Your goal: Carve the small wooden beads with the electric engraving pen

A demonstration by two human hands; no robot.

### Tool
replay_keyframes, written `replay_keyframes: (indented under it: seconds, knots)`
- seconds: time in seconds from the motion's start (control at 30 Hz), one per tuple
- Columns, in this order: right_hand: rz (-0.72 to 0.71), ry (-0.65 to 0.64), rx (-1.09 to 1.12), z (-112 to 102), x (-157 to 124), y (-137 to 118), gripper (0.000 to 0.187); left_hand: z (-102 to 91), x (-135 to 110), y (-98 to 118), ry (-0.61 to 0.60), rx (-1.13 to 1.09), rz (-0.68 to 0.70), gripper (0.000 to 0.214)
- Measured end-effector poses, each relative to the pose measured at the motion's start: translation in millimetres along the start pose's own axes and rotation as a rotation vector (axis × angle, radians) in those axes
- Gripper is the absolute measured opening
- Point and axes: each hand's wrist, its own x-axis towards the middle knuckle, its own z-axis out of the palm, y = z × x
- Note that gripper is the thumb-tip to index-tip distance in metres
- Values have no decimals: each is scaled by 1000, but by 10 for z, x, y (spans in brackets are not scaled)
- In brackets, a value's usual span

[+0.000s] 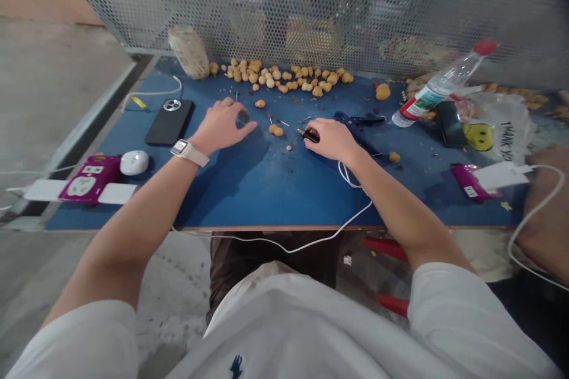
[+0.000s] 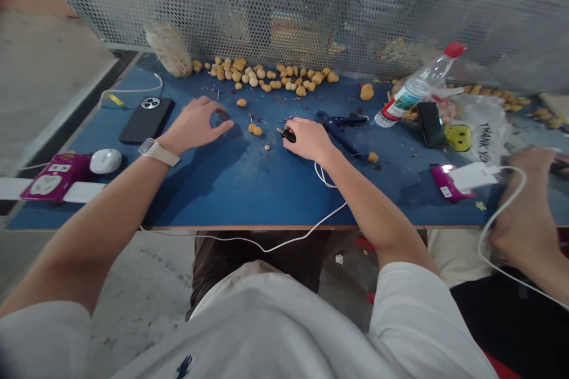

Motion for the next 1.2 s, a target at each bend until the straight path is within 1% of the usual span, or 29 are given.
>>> replay_keyframes:
  seconds: [0.07, 0.13, 0.2, 0.27, 0.37, 0.47, 0.53, 0.63, 0.73, 0.8, 0.9, 0.97, 1.03, 1.1, 1.13, 1.2]
  knots:
    - [2, 8, 3, 10, 0, 0, 34, 79, 7, 127, -64, -28, 94, 52]
    - [11, 21, -8, 14, -3, -4, 33, 201, 11, 343, -115, -13, 197, 62]
    - [29, 28, -29, 8, -7, -11, 32, 312, 17, 543, -167, 4, 307, 60]
    - [57, 19, -55, -9, -9, -17, 28, 377, 23, 658, -181, 43, 356, 57]
    - [121, 1, -97, -37, -1, -7, 22, 388, 26, 679, -148, 115, 331, 49]
    - [170, 2, -115, -40, 14, 36, 23, 363, 30, 652, -108, 166, 297, 38]
    - [188, 13, -111, -27, 24, 78, 24, 353, 39, 651, -105, 171, 297, 33]
    - [196, 35, -92, 0, 36, 136, 28, 342, 48, 665, -122, 112, 290, 33]
    - [173, 41, -60, 36, 52, 182, 30, 329, 32, 657, -124, -47, 258, 37]
    - [140, 72, -24, 80, 69, 217, 29, 327, 11, 634, -125, -147, 254, 35]
    - [42, 175, 51, 176, 106, 284, 34, 343, -7, 587, -111, -213, 252, 29]
    - [-53, 232, 87, 238, 130, 320, 37, 359, -3, 559, -89, -247, 225, 27]
    - [-157, 257, 119, 276, 144, 330, 30, 372, 7, 544, -68, -295, 187, 23]
    - [-272, 270, 165, 286, 139, 307, 23, 378, 13, 544, -51, -338, 153, 20]
    - [-337, 270, 191, 283, 130, 285, 22, 379, 13, 550, -46, -356, 142, 19]
    - [-463, 261, 226, 276, 106, 230, 26, 376, 5, 570, -40, -379, 132, 19]
